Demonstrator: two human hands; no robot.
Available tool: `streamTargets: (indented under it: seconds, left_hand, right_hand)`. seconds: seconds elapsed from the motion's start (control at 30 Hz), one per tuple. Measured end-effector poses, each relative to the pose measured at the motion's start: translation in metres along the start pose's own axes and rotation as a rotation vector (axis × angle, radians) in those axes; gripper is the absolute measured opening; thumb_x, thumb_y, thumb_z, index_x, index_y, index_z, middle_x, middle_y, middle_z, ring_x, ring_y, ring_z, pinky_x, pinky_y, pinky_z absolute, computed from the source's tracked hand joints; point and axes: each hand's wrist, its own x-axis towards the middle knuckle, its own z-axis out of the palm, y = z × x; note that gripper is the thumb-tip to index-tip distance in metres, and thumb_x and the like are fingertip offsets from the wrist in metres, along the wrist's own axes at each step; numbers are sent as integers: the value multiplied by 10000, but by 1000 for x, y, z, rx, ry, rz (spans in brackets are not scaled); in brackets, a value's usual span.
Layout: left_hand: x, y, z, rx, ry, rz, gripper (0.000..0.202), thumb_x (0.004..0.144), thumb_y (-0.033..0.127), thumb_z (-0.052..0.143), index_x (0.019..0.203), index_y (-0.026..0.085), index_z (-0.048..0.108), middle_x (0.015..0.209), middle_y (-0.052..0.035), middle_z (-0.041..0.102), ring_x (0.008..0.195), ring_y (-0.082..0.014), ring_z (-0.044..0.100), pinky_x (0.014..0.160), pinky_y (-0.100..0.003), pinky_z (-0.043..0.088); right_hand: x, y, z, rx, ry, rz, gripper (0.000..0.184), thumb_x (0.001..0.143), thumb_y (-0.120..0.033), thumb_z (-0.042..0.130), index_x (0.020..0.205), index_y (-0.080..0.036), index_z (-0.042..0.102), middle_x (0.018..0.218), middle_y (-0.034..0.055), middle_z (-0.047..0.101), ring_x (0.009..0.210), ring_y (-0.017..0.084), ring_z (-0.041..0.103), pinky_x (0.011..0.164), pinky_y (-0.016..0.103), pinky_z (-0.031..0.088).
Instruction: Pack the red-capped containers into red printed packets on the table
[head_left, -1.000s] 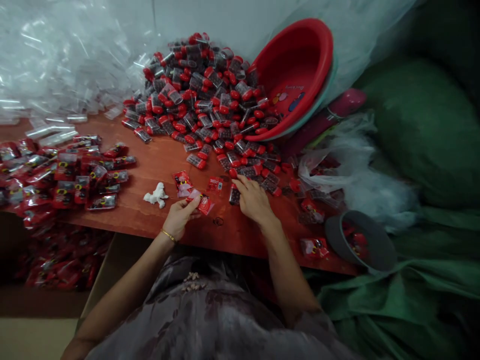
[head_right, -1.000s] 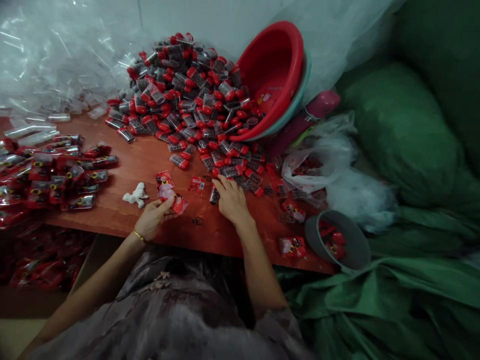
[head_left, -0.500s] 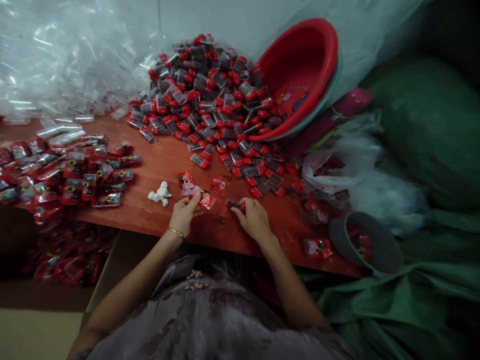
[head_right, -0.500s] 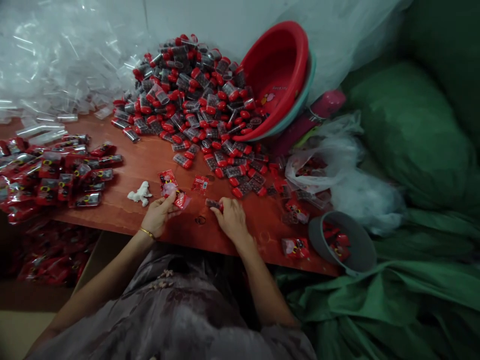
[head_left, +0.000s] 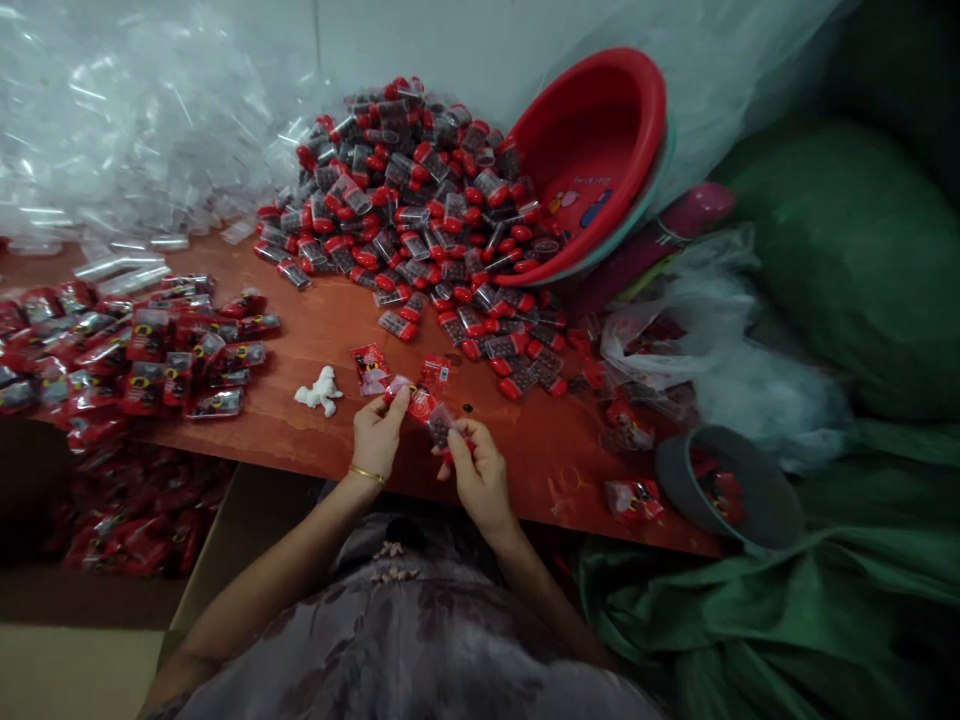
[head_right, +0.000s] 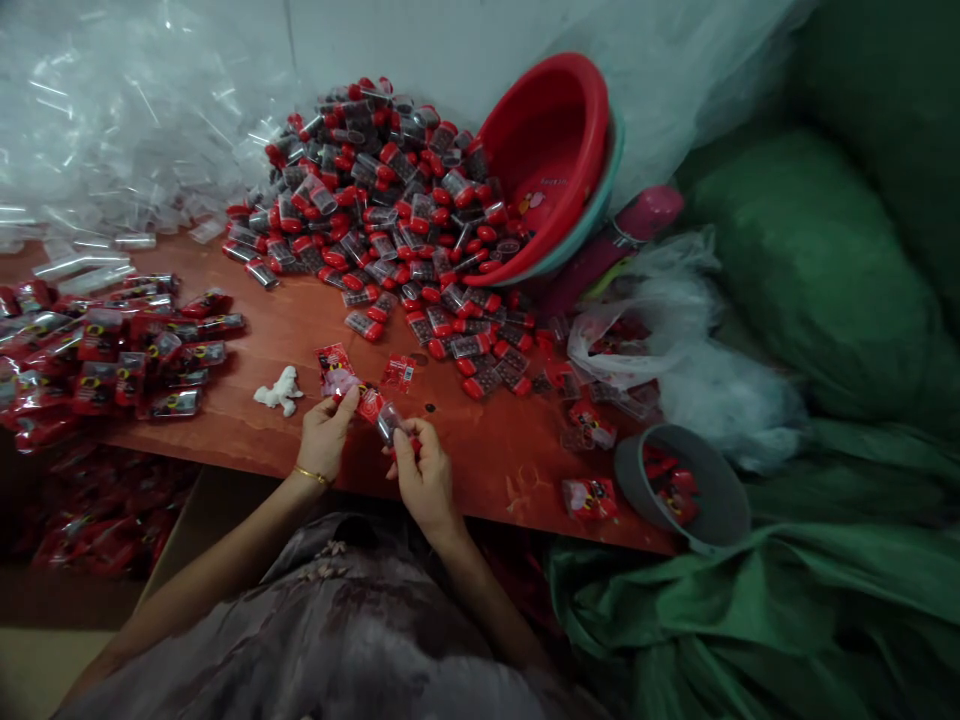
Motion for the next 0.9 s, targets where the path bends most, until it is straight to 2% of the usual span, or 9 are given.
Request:
streamTargets:
  seconds: [0.1, 0.27, 0.4, 0.6, 0.73, 0.8, 0.9]
  left_hand:
    - [1, -1, -1, 17, 6, 42, 369, 607, 475, 736, 704, 122, 690, 627, 8, 649, 577, -98, 550, 642, -230, 458]
    - [0, 0, 4, -71, 16, -36, 402, 534, 489, 770, 678, 127, 668, 616, 17, 632, 551, -87, 529, 602, -222, 456]
    - [-3, 3, 7, -72, 23, -24, 412, 520, 486, 776, 710, 136, 667, 638, 22, 634, 553, -80, 524, 587, -211, 448]
    - [-9, 2, 10, -101, 16, -52, 443, 500, 519, 775, 679, 148, 613, 635, 17, 633, 552, -83, 540, 583, -215, 446]
    - [-15, -1, 13, -66, -88, -146, 464, 457, 476, 814, 709, 134, 627, 673, -19, 667, 544, -93, 543, 534, -216, 425]
    - [-17, 0, 14, -84, -164, -204, 451, 478, 467, 812, 723, 128, 643, 682, -27, 671, 554, -96, 547, 534, -216, 427]
    - [-18, 6, 14, -127, -236, -260, 418, 497, 462, 809, 692, 132, 642, 609, 4, 627, 517, -78, 515, 507, -202, 413]
  right_hand:
    - [2, -2, 1, 76, -38, 48, 240, 872, -437, 466, 891, -201, 501, 651, -22, 661, 407, 76, 535, 452, 196, 424]
    - [9, -3, -3, 225, -94, 123, 278, 835, -463, 518, 826, -186, 537, 568, -39, 632, 350, 60, 483, 400, 178, 371]
    - [10, 1, -2, 271, -125, 179, 298, 821, -478, 533, 811, -181, 559, 540, -45, 617, 325, 54, 455, 365, 170, 333]
    - [8, 5, 3, 228, -88, 90, 280, 825, -472, 522, 883, -200, 549, 594, -41, 622, 367, 59, 461, 388, 180, 370]
    - [10, 8, 6, 168, -112, 25, 265, 848, -458, 489, 890, -205, 552, 613, -49, 584, 399, 62, 473, 399, 183, 380]
    - [12, 8, 8, 130, -69, 5, 253, 854, -447, 481, 886, -204, 544, 602, -57, 554, 415, 65, 475, 414, 186, 392]
    - [15, 6, 11, 140, -50, 4, 240, 860, -440, 468, 912, -211, 515, 667, -44, 580, 472, 78, 518, 466, 201, 443]
